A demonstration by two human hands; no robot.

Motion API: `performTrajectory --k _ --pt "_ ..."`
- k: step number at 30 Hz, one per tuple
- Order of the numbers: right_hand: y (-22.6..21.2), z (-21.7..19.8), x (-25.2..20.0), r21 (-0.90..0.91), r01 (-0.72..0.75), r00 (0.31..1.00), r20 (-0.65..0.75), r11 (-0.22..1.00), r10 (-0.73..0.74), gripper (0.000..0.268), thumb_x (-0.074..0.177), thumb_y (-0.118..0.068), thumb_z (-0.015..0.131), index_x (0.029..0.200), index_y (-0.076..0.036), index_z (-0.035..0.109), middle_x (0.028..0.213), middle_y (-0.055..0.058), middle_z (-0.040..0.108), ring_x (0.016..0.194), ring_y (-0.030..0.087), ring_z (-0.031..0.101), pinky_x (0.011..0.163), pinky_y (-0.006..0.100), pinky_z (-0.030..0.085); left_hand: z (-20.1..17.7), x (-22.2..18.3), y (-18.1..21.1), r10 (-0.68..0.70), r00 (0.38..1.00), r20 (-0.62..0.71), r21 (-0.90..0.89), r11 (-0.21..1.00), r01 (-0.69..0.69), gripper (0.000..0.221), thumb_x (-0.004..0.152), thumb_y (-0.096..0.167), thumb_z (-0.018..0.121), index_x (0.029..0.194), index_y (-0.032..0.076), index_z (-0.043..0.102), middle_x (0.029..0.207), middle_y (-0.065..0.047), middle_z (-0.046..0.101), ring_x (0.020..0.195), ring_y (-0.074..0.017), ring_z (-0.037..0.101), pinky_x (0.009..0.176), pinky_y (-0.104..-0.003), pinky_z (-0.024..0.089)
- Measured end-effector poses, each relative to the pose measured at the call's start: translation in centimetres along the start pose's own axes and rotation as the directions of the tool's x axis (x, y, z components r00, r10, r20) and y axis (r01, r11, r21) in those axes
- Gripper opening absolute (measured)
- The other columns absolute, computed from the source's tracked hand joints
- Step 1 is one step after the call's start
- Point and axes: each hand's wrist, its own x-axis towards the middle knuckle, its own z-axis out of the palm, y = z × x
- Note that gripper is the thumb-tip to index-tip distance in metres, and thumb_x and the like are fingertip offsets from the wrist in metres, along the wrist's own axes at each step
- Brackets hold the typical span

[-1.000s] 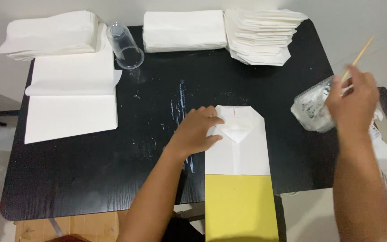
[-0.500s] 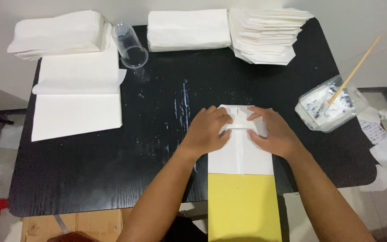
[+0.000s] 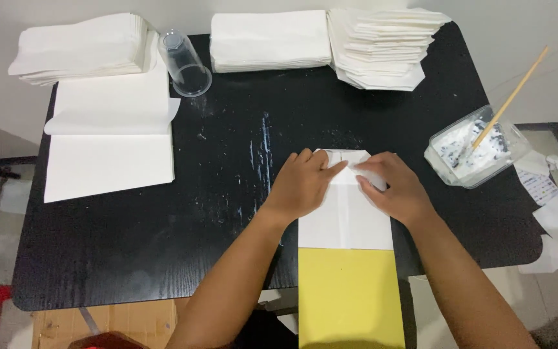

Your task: Assembling paper bags by folding paper sheets and applying glue with a brush.

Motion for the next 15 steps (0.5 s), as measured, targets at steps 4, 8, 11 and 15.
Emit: performTrajectory --k 4,8,11,15 --pt "1.2 1.0 -0.6 -0.091 0.232 0.969 -0.06 0.968 -0.238 0.017 0.094 -0.019 0.073 0.11 -0.02 0.078 0.108 0.005 0.071 0.096 0.025 0.068 0.081 0.034 0.059 0.1 0.0 0.4 -0.003 1.0 -0.008 -0.017 1.0 0.003 0.032 0.098 0.028 0.055 0.117 0.014 0.076 0.089 -0.004 0.055 0.081 -0.0219 0.055 0.072 -0.037 0.041" --pt "2.5 1.9 -1.3 -0.095 0.365 0.902 -0.211 0.926 -0.377 0.023 0.081 -0.013 0.083 0.103 -0.018 0.079 0.112 0.005 0.073 0.102 0.024 0.071 0.087 0.033 0.059 0.9 -0.9 -0.4 -0.017 1.0 0.019 -0.024 1.0 0.017 0.038 0.093 0.039 0.064 0.124 0.02 0.076 0.096 -0.003 0.055 0.089 -0.0226 0.056 0.08 -0.037 0.044" --pt "1.8 1.3 -1.3 -0.102 0.384 0.888 -0.232 0.918 -0.397 0.029 0.08 -0.014 0.084 0.108 -0.015 0.077 0.112 0.006 0.074 0.106 0.026 0.071 0.092 0.035 0.058 0.7 -1.2 -1.3 -0.054 0.994 0.095 -0.082 0.995 0.061 0.033 0.092 0.037 0.068 0.117 0.02 0.079 0.102 -0.005 0.064 0.096 -0.0247 0.062 0.087 -0.037 0.048" --pt "0.9 0.9 -1.3 -0.216 0.277 0.96 0.024 0.936 -0.279 0.037 0.085 -0.032 0.079 0.121 -0.021 0.075 0.122 0.01 0.071 0.121 0.033 0.067 0.11 0.05 0.048 -0.5 -0.9 -0.3 -0.066 0.994 0.087 -0.044 0.997 0.07 0.053 0.091 0.047 0.07 0.135 0.016 0.07 0.101 -0.008 0.067 0.096 -0.025 0.065 0.088 -0.038 0.052"
